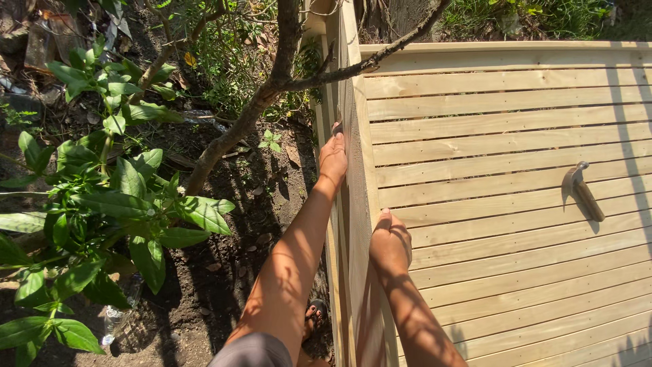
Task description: The person sands the wooden edges and frame of a slatted furniture piece using a sanding block, working along the side rails and corners. They reposition around the furniture and continue sanding different sections of the frame.
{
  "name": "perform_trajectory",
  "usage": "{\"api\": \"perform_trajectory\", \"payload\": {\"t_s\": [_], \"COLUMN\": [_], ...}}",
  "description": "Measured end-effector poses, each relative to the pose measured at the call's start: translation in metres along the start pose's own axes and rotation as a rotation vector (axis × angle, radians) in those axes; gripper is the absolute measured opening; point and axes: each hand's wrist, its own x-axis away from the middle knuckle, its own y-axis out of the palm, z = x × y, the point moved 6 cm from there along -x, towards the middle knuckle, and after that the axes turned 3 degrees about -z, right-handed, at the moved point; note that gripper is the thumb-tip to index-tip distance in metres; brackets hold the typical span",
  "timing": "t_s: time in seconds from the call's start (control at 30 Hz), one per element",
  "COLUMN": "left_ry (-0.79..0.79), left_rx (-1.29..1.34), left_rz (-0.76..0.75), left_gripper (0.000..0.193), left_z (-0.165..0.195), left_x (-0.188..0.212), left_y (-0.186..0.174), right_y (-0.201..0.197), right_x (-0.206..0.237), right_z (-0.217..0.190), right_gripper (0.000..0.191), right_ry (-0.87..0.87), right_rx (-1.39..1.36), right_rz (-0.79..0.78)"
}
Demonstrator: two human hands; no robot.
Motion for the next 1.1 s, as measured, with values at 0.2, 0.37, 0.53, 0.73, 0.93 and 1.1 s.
{"api": "perform_trajectory", "payload": {"t_s": [0.2, 0.37, 0.53, 0.73, 0.93, 1.1], "left_ry": [-0.086, 0.018, -0.140, 0.016, 0.383, 1.563], "left_rx": [-0.101, 0.028, -0.305, -0.227, -0.438, -3.090], "left_rz": [0.025, -0.143, -0.251, -0.290, -0.331, 1.462], "left_gripper": [0.051, 0.048, 0.043, 0.040, 0.045, 0.044], "left_z": [0.003, -0.010, -0.033, -0.014, 0.002, -0.031], "left_x": [0.010, 0.110, 0.176, 0.266, 0.369, 0.504], "left_y": [0.003, -0.003, -0.022, -0.023, 0.004, 0.046], "right_y": [0.003, 0.014, 0.017, -0.005, -0.043, -0.017], "right_x": [-0.006, -0.028, -0.031, 0.039, 0.122, 0.205], "right_z": [0.008, 0.019, 0.045, 0.152, 0.289, 0.399], "right_gripper": [0.052, 0.048, 0.040, 0.035, 0.038, 0.028], "right_ry": [-0.028, -0.054, -0.226, -0.251, -0.101, -0.011], "right_rx": [0.027, -0.047, -0.634, -0.634, -0.425, -0.653], "right_rz": [0.063, 0.127, 0.227, 0.319, 0.579, 0.724]}}
